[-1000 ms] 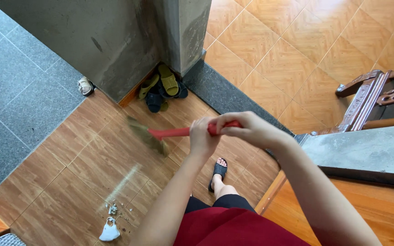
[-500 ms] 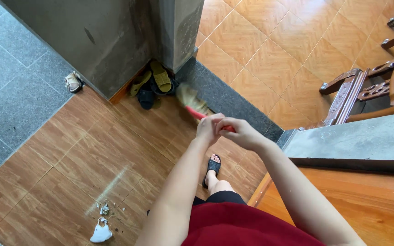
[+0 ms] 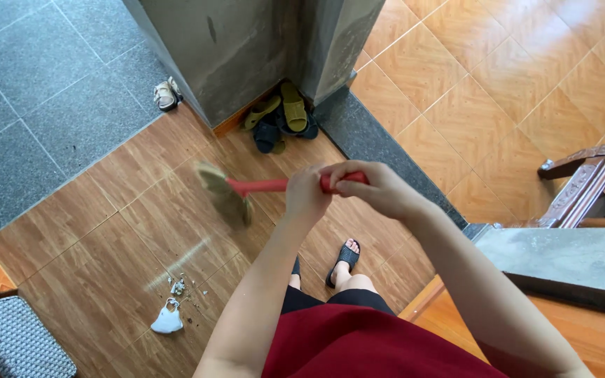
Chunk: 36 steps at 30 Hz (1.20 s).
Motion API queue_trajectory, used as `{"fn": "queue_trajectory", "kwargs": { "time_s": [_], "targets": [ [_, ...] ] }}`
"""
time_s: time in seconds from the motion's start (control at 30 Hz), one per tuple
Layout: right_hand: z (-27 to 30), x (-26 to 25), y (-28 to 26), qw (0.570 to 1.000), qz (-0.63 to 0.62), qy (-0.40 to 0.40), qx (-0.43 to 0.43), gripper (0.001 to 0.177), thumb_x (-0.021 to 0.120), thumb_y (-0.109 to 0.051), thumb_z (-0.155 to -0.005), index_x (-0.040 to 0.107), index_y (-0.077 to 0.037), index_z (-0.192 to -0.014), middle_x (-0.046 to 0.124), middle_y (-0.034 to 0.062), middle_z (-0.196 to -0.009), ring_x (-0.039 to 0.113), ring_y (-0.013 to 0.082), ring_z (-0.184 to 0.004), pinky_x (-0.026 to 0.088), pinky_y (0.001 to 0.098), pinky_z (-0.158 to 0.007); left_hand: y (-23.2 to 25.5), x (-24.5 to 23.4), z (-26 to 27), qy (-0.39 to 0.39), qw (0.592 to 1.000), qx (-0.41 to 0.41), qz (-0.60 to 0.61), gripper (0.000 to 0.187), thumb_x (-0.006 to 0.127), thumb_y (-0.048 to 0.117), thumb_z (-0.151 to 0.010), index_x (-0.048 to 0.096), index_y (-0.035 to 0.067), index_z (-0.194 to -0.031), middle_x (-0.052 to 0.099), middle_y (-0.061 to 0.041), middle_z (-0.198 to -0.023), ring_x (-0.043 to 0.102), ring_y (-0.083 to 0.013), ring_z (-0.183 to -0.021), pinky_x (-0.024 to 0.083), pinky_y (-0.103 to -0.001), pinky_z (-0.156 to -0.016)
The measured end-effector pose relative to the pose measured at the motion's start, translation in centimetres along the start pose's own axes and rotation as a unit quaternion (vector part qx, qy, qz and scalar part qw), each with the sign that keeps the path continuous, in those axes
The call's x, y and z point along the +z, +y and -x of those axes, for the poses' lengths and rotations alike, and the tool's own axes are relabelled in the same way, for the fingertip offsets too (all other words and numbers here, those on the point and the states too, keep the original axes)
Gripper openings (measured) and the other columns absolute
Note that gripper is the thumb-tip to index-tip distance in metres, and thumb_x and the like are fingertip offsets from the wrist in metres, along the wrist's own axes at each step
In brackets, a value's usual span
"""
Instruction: The recorder is sweeping a wood-paneled floor and tiled entryway using a hand broom.
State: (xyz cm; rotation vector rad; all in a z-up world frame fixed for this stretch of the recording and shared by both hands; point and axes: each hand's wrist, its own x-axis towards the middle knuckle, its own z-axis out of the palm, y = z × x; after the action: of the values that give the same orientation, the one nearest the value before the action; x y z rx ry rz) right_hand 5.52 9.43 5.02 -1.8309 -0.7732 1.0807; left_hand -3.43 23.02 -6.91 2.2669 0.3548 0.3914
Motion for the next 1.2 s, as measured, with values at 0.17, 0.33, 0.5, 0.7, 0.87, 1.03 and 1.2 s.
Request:
{"fn": "queue_trajectory", "kwargs": {
  "time_s": [0.17,0.33,0.5,0.7,0.87,1.03,1.2],
  "targets": [
    [-0.9,0.1,-4.1,0.996,0.017,0.079,-0.046,0.013,0.066,-0.016,-0.095,0.070,-0.005,-0.102,0.073,0.0043,-0.121,0.065,0.0144,-0.095,0.056,0.0330,-0.086,1.4,-3.2,-3.5,0.044,0.997,0.020,0.060,0.015,0.073,0.018,-0.082,0.067,0.009,-0.093,0.073,-0.012,-0.094,0.067,-0.0368,-0.096,0.051,-0.048,-0.083],
    [-7.8,6.1,2.3,0.985,0.139,0.050,-0.092,0.013,0.067,-0.016,-0.094,0.069,-0.007,-0.104,0.073,0.0073,-0.111,0.067,0.0182,-0.098,0.052,0.0346,-0.092,-9.1,-0.6,-1.6,0.042,0.997,-0.025,0.067,0.012,0.068,0.021,-0.087,0.069,0.015,-0.098,0.071,-0.009,-0.102,0.067,-0.0342,-0.101,0.054,-0.045,-0.082],
    [-10.7,10.2,4.4,0.990,0.130,-0.002,-0.047,0.013,0.066,-0.017,-0.093,0.070,-0.011,-0.104,0.073,0.0056,-0.108,0.067,0.0188,-0.099,0.050,0.0339,-0.091,-13.5,-2.5,2.4,0.002,0.989,-0.148,0.006,0.013,0.070,0.023,-0.088,0.067,0.013,-0.096,0.071,-0.008,-0.102,0.066,-0.0339,-0.106,0.053,-0.046,-0.082],
    [-12.0,9.9,1.4,0.984,0.062,-0.070,-0.152,0.011,0.066,-0.016,-0.096,0.069,-0.007,-0.102,0.072,0.0077,-0.115,0.065,0.0194,-0.109,0.048,0.0342,-0.097,-13.3,-5.4,2.5,0.088,0.989,-0.096,-0.075,0.028,0.076,0.020,-0.073,0.072,0.013,-0.100,0.071,-0.010,-0.101,0.065,-0.0351,-0.102,0.048,-0.048,-0.084],
    [-10.4,3.5,-6.3,0.995,-0.058,-0.025,-0.073,0.012,0.065,-0.013,-0.095,0.069,-0.003,-0.102,0.071,0.0055,-0.121,0.068,0.0135,-0.104,0.058,0.0292,-0.090,-6.3,-8.0,-3.2,0.224,0.971,0.013,0.075,0.026,0.073,0.006,-0.074,0.070,0.012,-0.100,0.071,-0.007,-0.101,0.066,-0.0327,-0.103,0.049,-0.045,-0.096],
    [-11.8,1.5,-7.8,0.996,-0.025,0.060,-0.061,0.015,0.063,-0.014,-0.096,0.069,-0.004,-0.106,0.072,0.0076,-0.111,0.071,0.0146,-0.098,0.059,0.0298,-0.087,-4.9,-8.5,-8.1,0.185,0.973,0.025,0.136,0.025,0.072,0.006,-0.076,0.070,0.012,-0.100,0.072,-0.008,-0.101,0.068,-0.0339,-0.104,0.052,-0.043,-0.091],
    [-18.2,5.1,-2.2,0.984,0.155,0.019,-0.082,0.016,0.068,-0.015,-0.095,0.072,-0.005,-0.107,0.075,0.0073,-0.103,0.069,0.0178,-0.094,0.054,0.0293,-0.086,-14.2,-4.7,-7.3,0.087,0.981,-0.096,0.144,0.024,0.074,0.012,-0.082,0.072,0.013,-0.105,0.074,-0.009,-0.107,0.069,-0.0325,-0.103,0.055,-0.040,-0.086]
  ]
}}
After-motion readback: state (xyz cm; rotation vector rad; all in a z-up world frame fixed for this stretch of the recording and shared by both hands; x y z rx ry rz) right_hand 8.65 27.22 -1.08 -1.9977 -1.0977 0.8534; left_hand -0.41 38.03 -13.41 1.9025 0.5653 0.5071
